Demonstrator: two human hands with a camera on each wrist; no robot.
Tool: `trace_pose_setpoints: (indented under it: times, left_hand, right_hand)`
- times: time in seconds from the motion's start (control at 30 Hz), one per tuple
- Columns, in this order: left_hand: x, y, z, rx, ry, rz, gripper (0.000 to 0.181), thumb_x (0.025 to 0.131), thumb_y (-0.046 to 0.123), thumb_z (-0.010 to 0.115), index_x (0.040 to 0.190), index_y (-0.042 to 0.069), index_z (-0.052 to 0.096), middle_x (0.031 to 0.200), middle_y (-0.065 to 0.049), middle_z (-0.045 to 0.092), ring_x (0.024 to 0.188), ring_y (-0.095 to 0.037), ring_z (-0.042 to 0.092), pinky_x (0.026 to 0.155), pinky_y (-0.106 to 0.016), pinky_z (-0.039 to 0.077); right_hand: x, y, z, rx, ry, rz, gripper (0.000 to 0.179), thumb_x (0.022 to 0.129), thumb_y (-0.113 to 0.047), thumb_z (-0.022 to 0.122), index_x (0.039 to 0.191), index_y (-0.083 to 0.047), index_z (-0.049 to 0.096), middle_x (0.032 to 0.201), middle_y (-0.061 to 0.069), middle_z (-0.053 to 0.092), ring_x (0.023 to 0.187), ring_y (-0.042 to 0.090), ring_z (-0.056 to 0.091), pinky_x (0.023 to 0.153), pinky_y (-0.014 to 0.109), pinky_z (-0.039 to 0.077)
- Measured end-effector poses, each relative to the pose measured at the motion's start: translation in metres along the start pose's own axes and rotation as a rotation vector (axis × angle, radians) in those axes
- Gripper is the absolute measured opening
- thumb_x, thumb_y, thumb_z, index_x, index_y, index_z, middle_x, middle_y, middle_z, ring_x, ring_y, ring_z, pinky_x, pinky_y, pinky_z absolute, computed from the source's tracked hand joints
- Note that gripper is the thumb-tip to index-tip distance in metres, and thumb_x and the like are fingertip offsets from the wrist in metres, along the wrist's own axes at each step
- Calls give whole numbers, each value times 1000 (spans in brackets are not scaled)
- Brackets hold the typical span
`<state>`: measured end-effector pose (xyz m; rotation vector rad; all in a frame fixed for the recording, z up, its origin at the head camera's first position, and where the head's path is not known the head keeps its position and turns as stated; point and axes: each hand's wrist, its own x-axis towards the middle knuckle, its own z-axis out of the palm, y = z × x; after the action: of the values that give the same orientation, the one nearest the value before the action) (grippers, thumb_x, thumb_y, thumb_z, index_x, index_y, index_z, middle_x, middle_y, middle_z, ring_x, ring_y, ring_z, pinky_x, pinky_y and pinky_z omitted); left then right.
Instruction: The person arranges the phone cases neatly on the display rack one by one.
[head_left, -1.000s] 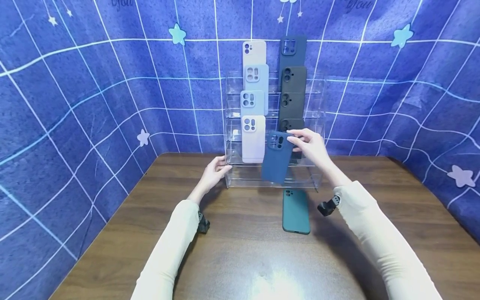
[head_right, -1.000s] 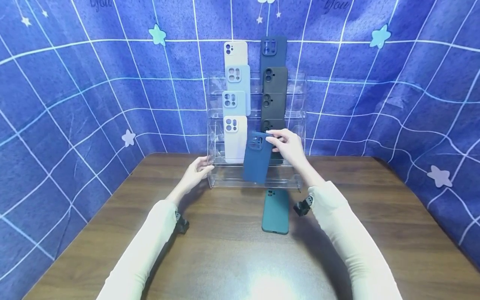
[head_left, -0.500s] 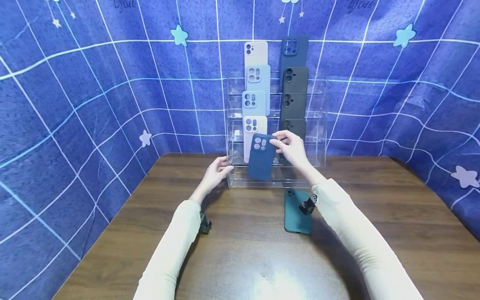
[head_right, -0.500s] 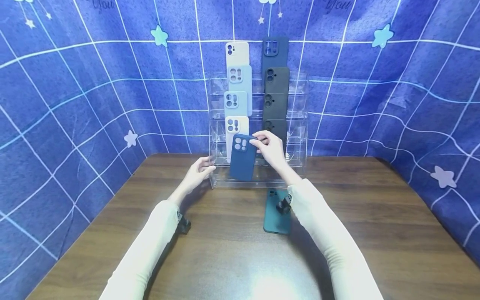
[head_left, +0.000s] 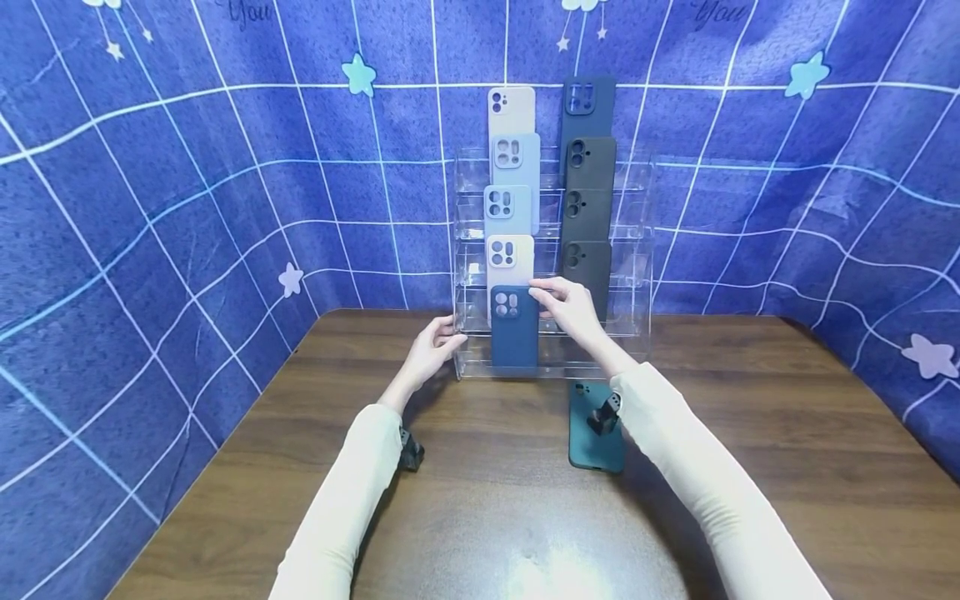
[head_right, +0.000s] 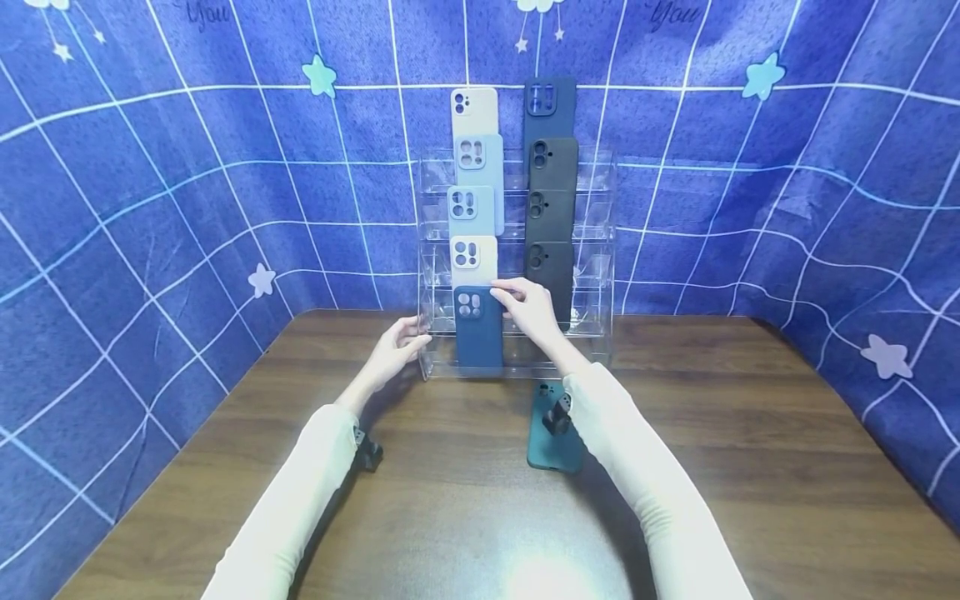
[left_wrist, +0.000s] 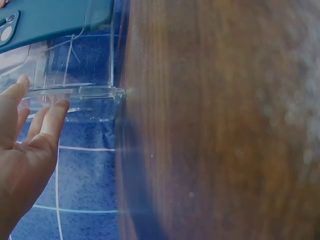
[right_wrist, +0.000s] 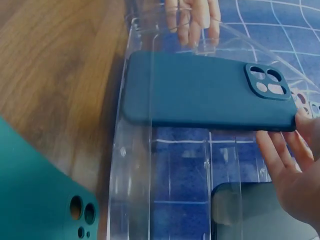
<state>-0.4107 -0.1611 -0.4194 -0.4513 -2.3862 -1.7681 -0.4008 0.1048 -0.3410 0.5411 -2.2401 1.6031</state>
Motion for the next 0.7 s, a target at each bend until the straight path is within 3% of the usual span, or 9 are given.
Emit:
trace_pose_setpoints:
  times: [0.13,0.27,0.5,0.7]
  left_hand:
    - [0,0,0,3,0,-8,50,91,19,62,135,3,44,122,-23,58,108,-31,60,87,-37,54]
    - [-2,3,0,-22,-8,-18,51,91,19,63,135,2,43,123,-25,56,109,-33,59,90,-41,53]
    - [2,3,-1,-4,-4,-15,49,91,18,62,135,4,44,121,-22,58,108,-32,60,88,-38,54]
    - [1,3,0,-27,-10,-33,51,92,19,61,137,3,42,124,-25,56,112,-35,57,92,-42,52]
  right_hand:
    - [-2,6,-6,-90,27,-50,34,88,-25,66,118,-9,65,122,9,63,92,26,68,72,31,58]
    - [-8,8,-16,-174,48,-73,34,87,-28,67,117,-13,66,117,5,66,92,21,67,73,22,53]
    - [-23,3,-40,-206,-5,-63,35,87,-27,67,118,-9,65,113,8,68,98,23,65,86,38,53]
    - [-39,2,-53,-248,-78,-88,38,87,-26,68,119,-5,64,111,12,68,96,27,66,84,38,54]
